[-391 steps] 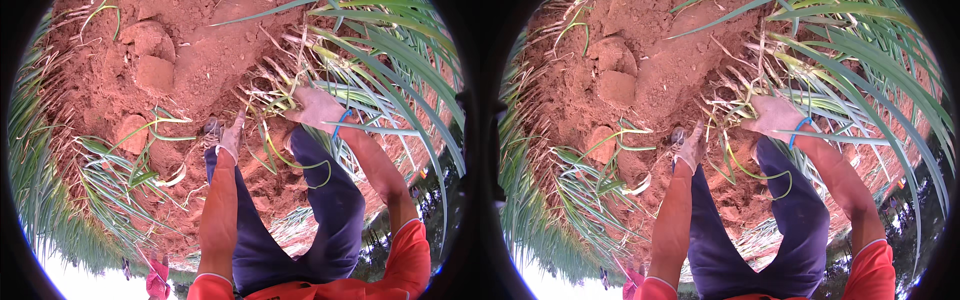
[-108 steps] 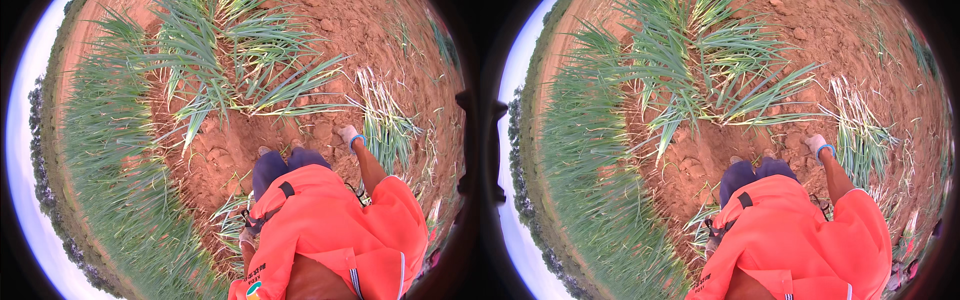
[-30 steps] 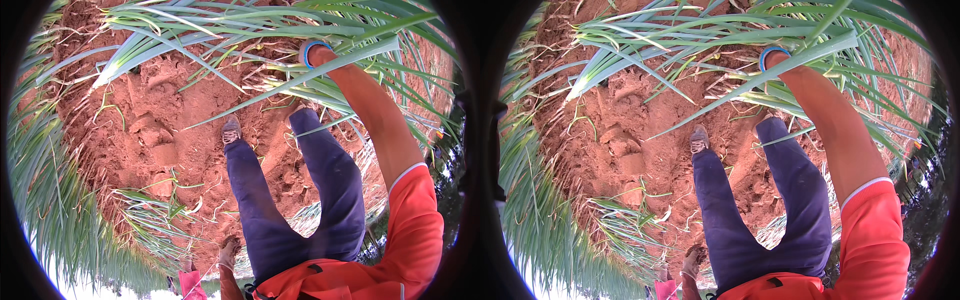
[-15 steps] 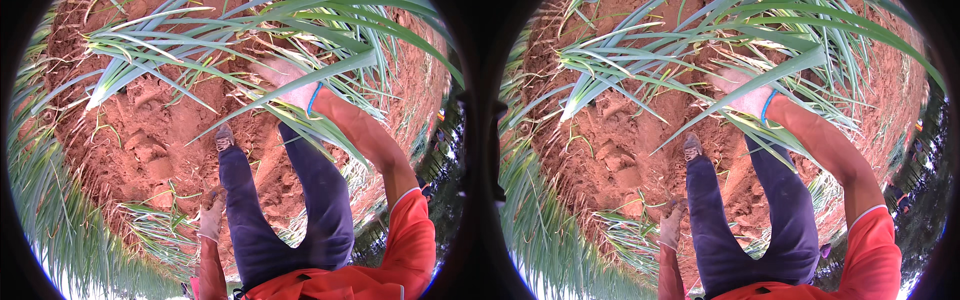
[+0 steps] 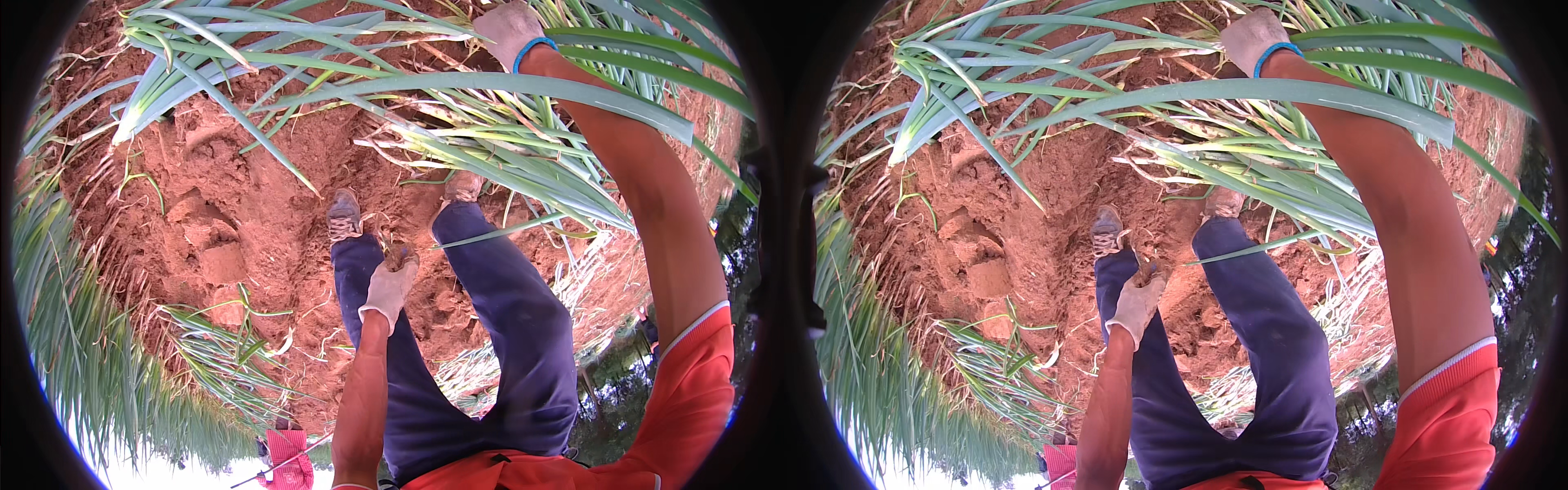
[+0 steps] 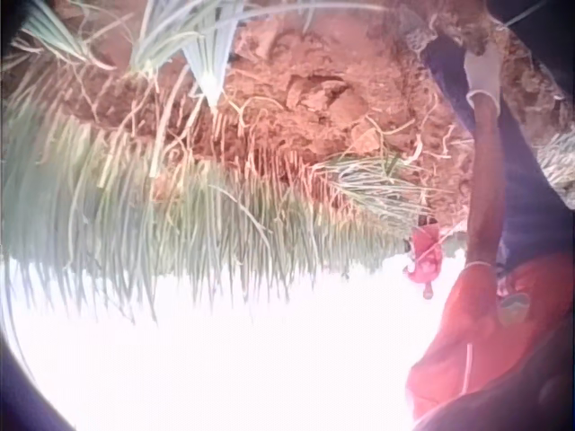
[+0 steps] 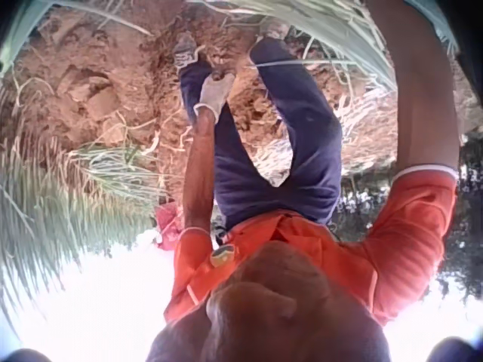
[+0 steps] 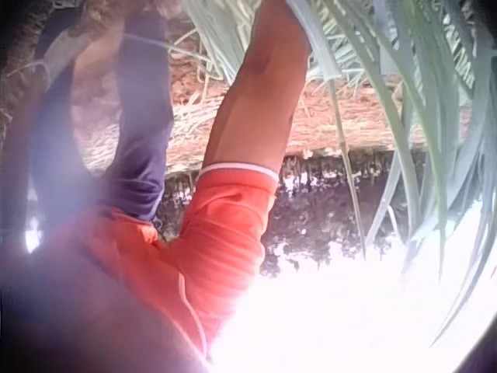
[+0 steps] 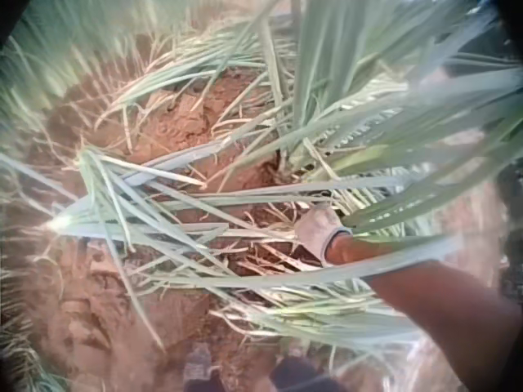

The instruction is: The person repeatedly pulls green onions from the soil by hand, shakes off excess dirt, and places them in a growing pile on the ground. The person also removes gloves and adjusts their position while continuing to harvest.

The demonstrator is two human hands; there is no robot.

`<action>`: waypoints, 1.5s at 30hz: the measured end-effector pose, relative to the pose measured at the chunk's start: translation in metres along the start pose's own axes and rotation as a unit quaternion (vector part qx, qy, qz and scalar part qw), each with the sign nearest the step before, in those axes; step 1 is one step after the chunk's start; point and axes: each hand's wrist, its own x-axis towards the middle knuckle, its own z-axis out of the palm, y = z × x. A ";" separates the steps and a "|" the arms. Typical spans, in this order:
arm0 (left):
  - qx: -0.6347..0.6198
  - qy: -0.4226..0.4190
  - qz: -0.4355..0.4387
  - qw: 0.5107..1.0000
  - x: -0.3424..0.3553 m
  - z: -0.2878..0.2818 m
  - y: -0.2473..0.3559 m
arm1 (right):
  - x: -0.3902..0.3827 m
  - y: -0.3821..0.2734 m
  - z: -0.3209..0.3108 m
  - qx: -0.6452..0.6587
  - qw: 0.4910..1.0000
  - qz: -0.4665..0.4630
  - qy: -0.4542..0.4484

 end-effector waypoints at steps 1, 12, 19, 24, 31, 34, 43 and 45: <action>-0.025 0.007 0.001 1.000 0.013 0.006 0.013 | -0.003 0.018 0.027 -0.006 1.000 0.014 -0.007; -0.435 -0.033 0.023 0.899 0.160 0.013 0.002 | -0.140 0.032 0.053 0.222 0.972 0.069 -0.021; -0.572 -0.063 -0.001 0.818 0.245 0.058 0.057 | -0.028 -0.064 0.072 0.521 0.845 -0.091 0.080; -0.541 -0.094 0.170 0.818 0.314 0.028 0.065 | 0.002 -0.086 0.157 0.509 0.839 -0.045 -0.187; -0.557 -0.021 0.124 0.821 0.271 0.053 0.086 | -0.031 -0.116 0.238 0.796 0.542 -0.036 -0.266; -0.584 -0.041 0.146 0.797 0.259 0.034 0.096 | -0.024 -0.122 0.199 0.761 0.572 -0.039 -0.303; -0.403 0.010 0.031 0.915 0.234 0.059 0.172 | -0.052 -0.128 0.189 0.835 0.426 -0.133 -0.322; -0.417 -0.019 -0.016 0.909 0.250 0.080 0.187 | -0.053 -0.129 0.172 0.775 0.496 0.019 -0.390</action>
